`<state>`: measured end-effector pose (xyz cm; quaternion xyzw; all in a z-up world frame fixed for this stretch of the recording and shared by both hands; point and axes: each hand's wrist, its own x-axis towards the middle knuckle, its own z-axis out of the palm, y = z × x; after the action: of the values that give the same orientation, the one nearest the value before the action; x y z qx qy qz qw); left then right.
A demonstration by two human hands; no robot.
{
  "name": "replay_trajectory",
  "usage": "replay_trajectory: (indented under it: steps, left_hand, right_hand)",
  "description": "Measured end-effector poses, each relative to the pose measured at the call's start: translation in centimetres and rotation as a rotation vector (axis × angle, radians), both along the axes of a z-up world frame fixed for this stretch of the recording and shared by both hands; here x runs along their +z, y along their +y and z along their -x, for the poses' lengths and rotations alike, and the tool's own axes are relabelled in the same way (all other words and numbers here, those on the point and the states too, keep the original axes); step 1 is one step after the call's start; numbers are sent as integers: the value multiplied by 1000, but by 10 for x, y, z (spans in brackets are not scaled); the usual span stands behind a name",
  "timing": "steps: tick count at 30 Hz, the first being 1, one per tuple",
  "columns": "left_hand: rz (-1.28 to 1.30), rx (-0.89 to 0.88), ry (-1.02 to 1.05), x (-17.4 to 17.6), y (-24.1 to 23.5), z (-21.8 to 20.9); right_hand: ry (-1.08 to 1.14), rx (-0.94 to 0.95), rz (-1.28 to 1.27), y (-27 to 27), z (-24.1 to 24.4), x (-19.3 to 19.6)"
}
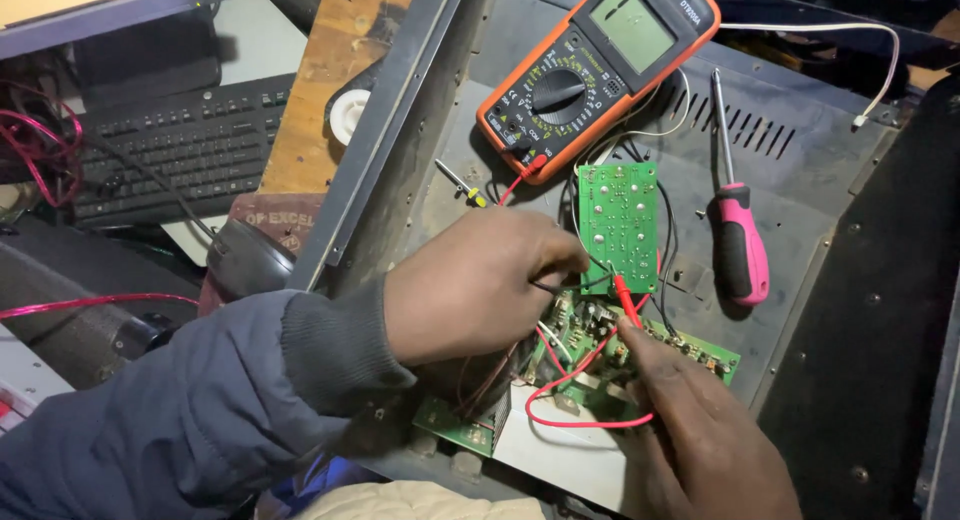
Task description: The person uses a multimeter to test a green circuit board inside an open electronic device. They hold the multimeter probes against various points on the board while observing the digital display. The person also lifts the circuit board to inspect it from different angles.
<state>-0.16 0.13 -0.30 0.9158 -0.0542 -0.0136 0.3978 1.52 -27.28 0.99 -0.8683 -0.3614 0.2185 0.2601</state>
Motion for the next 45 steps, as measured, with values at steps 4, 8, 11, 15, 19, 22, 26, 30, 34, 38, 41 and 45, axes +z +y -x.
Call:
replay_trajectory:
  steps: [4, 8, 11, 15, 19, 22, 26, 30, 34, 38, 41, 45]
  left_hand:
    - [-88, -85, 187, 13, 4, 2]
    - [-180, -21, 462, 35, 3, 2]
    - [-213, -61, 427, 35, 4, 2]
    - [-221, -54, 444, 33, 5, 1]
    - [-235, -61, 400, 30, 7, 2]
    - [-253, -61, 377, 28, 7, 3]
    - [-247, -60, 353, 27, 7, 4]
    - [-254, -51, 354, 27, 7, 4]
    - [-206, 1, 214, 26, 9, 2]
    - [-215, 17, 196, 19, 8, 0]
    - [-223, 26, 132, 12, 6, 2]
    - [-217, 0, 116, 13, 7, 0]
  right_hand:
    - [39, -27, -15, 1, -1, 0]
    - [50, 148, -102, -5, -7, -20]
    - [45, 155, -64, -8, -5, -25]
    - [78, 107, -32, -3, -4, -20]
    - [54, 149, -90, -2, -5, -20]
    - [92, 143, -54, -3, -5, -20]
    - [78, 192, -117, -8, -9, -29]
    - [16, 190, -114, -7, -6, -26]
    - [40, 162, -87, -4, -6, -22]
    - [32, 168, -113, -4, -6, -23]
    - [35, 181, -134, -5, -7, -24]
    - [56, 183, -137, -5, -8, -25]
